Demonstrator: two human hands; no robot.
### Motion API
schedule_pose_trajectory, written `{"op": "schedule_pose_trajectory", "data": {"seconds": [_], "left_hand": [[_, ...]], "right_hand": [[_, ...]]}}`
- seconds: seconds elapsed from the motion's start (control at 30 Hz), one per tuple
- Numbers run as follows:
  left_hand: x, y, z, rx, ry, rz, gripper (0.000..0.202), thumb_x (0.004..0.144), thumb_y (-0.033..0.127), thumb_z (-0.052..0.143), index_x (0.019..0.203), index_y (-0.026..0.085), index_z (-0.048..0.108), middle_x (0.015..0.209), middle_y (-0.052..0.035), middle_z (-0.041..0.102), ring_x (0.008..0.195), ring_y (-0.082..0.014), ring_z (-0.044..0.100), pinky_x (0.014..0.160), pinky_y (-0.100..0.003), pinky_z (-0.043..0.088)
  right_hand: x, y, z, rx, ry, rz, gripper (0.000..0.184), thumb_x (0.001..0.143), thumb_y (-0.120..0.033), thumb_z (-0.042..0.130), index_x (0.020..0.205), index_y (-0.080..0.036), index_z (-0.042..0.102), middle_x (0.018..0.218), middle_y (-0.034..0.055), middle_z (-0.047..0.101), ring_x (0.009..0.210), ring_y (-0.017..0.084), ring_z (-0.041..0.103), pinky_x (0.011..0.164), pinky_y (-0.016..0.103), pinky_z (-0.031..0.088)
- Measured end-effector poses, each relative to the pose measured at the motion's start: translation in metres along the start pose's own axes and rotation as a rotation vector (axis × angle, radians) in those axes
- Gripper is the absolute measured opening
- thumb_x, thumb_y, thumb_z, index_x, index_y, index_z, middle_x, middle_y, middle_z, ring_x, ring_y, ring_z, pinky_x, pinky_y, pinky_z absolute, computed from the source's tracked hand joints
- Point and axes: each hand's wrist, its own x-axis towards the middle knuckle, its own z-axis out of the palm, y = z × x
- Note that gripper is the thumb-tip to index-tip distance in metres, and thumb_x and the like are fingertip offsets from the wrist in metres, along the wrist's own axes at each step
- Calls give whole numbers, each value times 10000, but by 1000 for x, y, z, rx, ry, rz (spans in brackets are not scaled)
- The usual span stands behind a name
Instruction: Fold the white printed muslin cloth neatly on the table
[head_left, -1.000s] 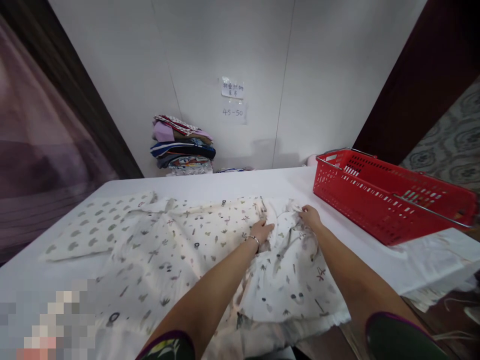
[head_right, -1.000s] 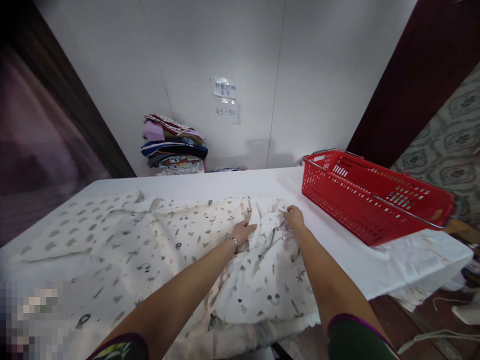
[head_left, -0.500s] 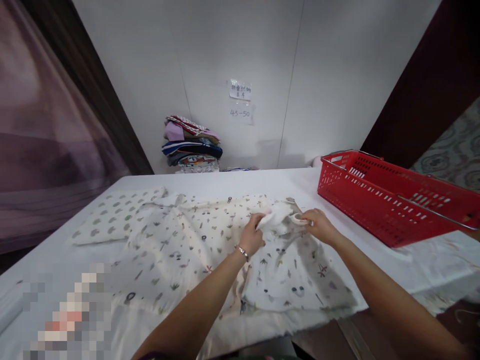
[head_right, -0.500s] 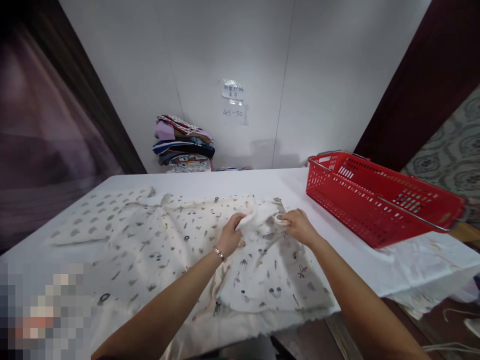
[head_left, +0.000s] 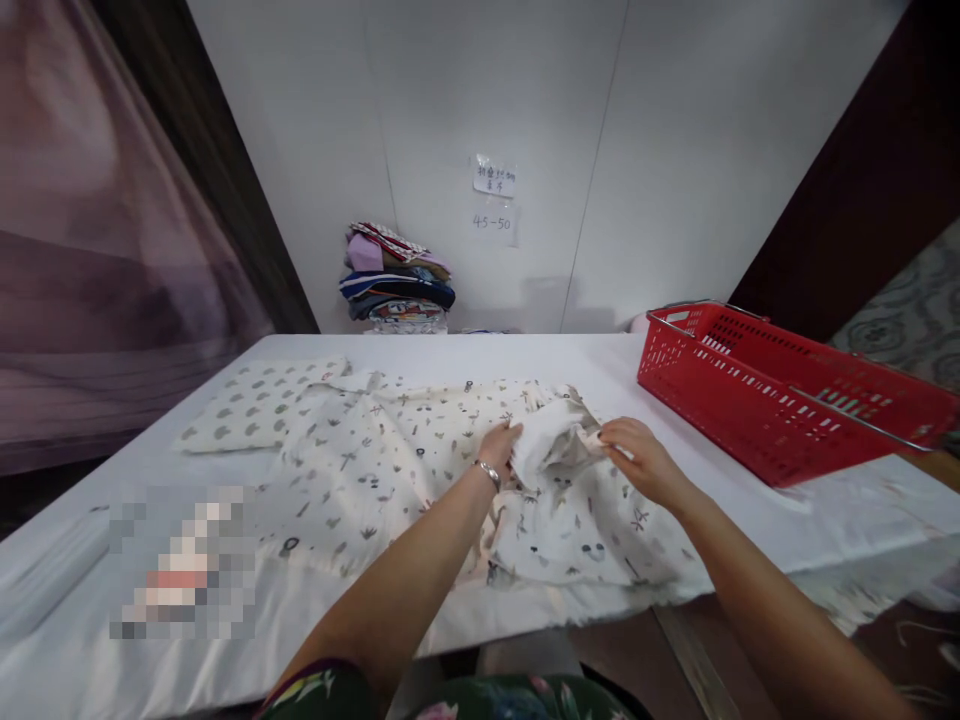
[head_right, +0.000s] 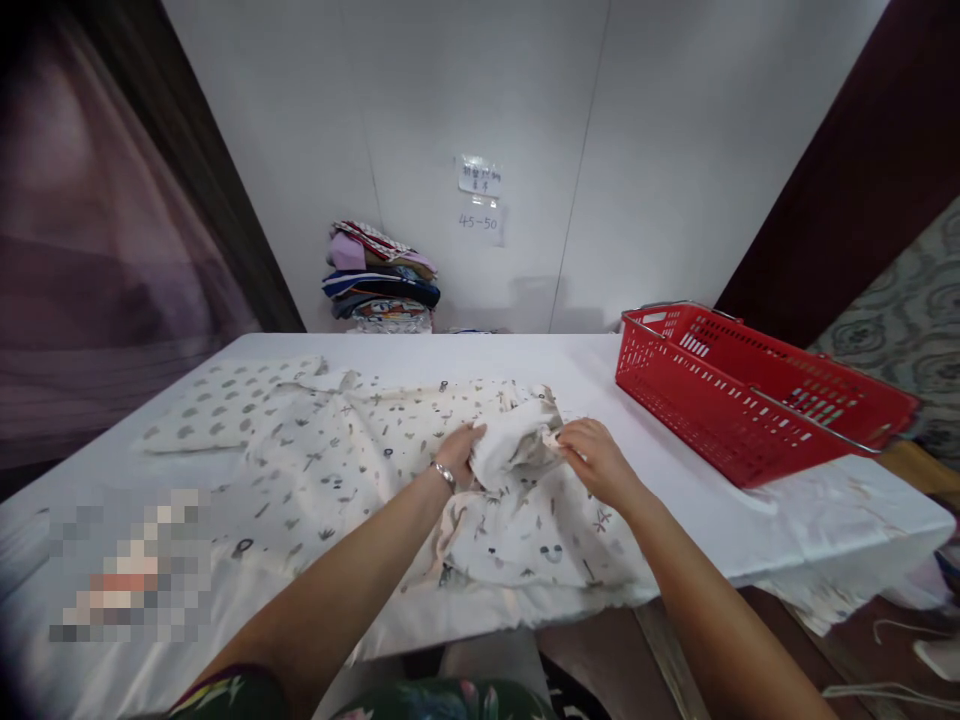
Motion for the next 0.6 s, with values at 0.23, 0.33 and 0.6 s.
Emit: {"op": "schedule_pose_trajectory", "data": {"seconds": [0.23,0.33,0.6], "left_hand": [[-14,43,-6,639,-27,781,189,690,103,534,834,199,611,938,-18,673,926,-177,595,907,-319,427],[-40,20,-16,890,-190,861,281,664,72,537,875,234,629,1197,-23,607,1112,-199,539,999,-333,370],[-57,-49,-29,458,-107,-9,272,724,418,654,627,179,566,613,-13,593,608,-150,566,634,-260,469]], "right_hand": [[-10,-1,-17,130,7,143,55,774,-187,497,798,-212,539,915,27,625,893,185,564,820,320,412],[-19,-4,-8,75,-158,213,96,714,-137,459,706,-201,530,726,-5,600,734,157,545,695,272,403],[-46,-9,10,-319,-637,468,344,818,-484,520,764,-170,650,740,81,676,728,234,621,637,292,386]]}}
